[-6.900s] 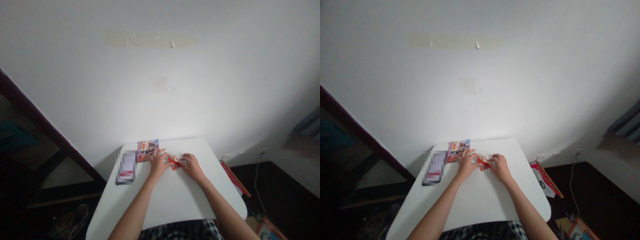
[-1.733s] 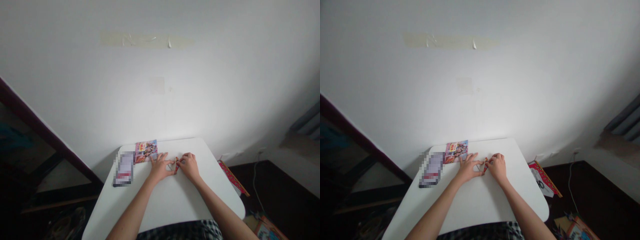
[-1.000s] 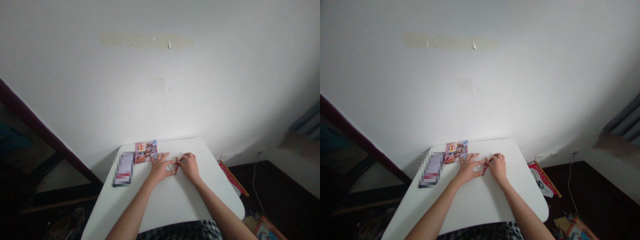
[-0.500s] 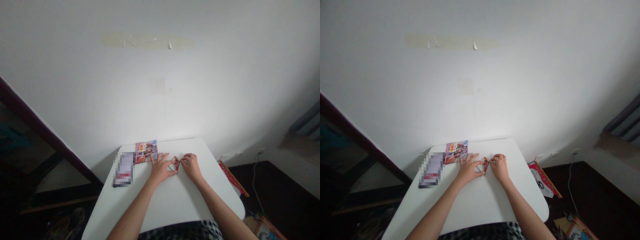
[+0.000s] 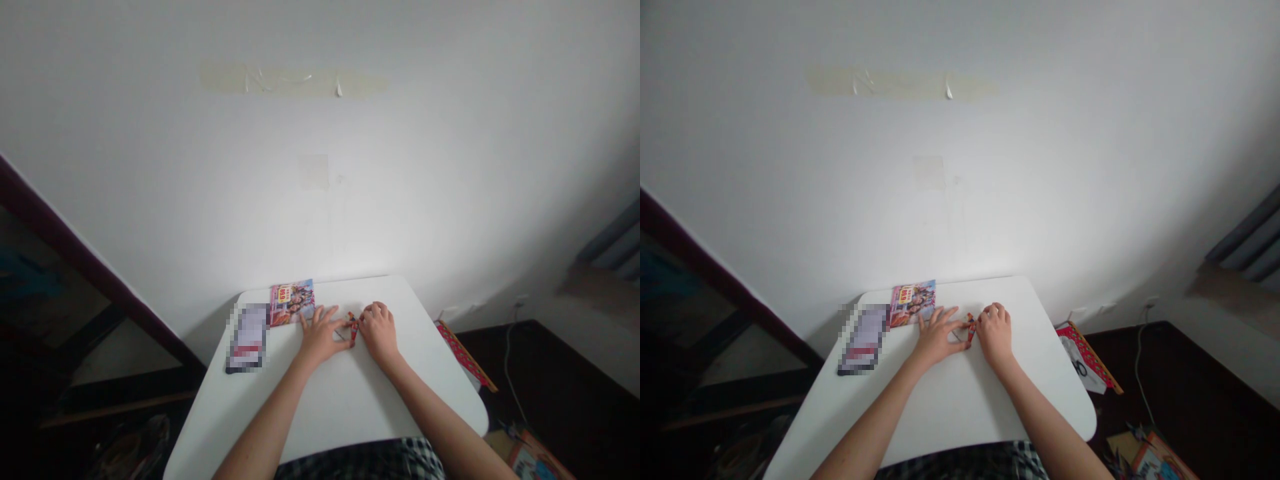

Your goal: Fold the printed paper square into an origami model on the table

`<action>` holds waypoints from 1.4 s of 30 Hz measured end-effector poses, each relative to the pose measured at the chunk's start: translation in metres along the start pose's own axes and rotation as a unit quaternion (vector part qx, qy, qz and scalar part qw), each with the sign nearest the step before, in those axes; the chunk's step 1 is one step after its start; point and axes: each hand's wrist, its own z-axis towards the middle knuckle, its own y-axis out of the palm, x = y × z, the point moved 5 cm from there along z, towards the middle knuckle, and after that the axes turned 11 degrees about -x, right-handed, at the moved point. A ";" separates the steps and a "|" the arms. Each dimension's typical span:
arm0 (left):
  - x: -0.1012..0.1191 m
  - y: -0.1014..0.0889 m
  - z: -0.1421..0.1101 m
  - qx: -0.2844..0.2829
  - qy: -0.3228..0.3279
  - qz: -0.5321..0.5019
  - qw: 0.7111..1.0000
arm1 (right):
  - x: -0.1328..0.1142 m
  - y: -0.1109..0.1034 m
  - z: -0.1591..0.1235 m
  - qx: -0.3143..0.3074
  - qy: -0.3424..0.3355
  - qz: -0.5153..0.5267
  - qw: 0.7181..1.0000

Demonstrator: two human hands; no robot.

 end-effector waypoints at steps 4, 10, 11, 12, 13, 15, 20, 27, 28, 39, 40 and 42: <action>0.001 -0.001 -0.001 -0.002 0.000 0.003 1.000 | -0.003 0.000 0.001 0.003 -0.017 -0.010 1.000; 0.002 -0.001 -0.001 -0.012 -0.005 0.007 1.000 | -0.005 0.002 0.002 -0.006 -0.036 -0.023 0.999; 0.002 -0.001 -0.001 -0.012 -0.008 0.008 1.000 | -0.005 0.002 0.003 -0.002 -0.034 -0.026 0.999; 0.002 -0.002 -0.001 -0.011 -0.010 0.008 1.000 | -0.004 0.002 0.003 0.004 -0.029 -0.027 0.999; 0.002 -0.002 -0.001 -0.009 -0.012 0.007 1.000 | -0.002 0.002 0.003 0.011 -0.023 -0.027 0.999; 0.003 -0.003 -0.001 -0.002 -0.010 0.005 1.000 | 0.003 0.003 0.004 0.021 -0.008 -0.015 1.000; 0.004 -0.004 -0.002 0.012 -0.002 -0.008 1.000 | 0.026 0.011 0.005 0.010 0.037 0.098 0.994; 0.004 -0.004 -0.002 0.012 0.005 -0.017 1.000 | 0.040 0.013 0.005 0.006 0.044 0.156 0.987; 0.004 -0.004 -0.002 0.013 0.008 -0.017 1.000 | 0.039 0.013 0.005 0.004 0.041 0.154 0.987; 0.001 0.003 0.002 0.022 0.020 -0.020 0.999 | 0.025 0.007 0.001 0.006 0.010 0.068 0.998; 0.001 0.003 0.002 0.022 0.020 -0.020 0.999 | 0.024 0.006 0.001 0.008 0.008 0.063 0.998; 0.001 0.003 0.002 0.022 0.018 -0.020 0.999 | 0.022 0.004 0.000 0.010 0.004 0.055 0.998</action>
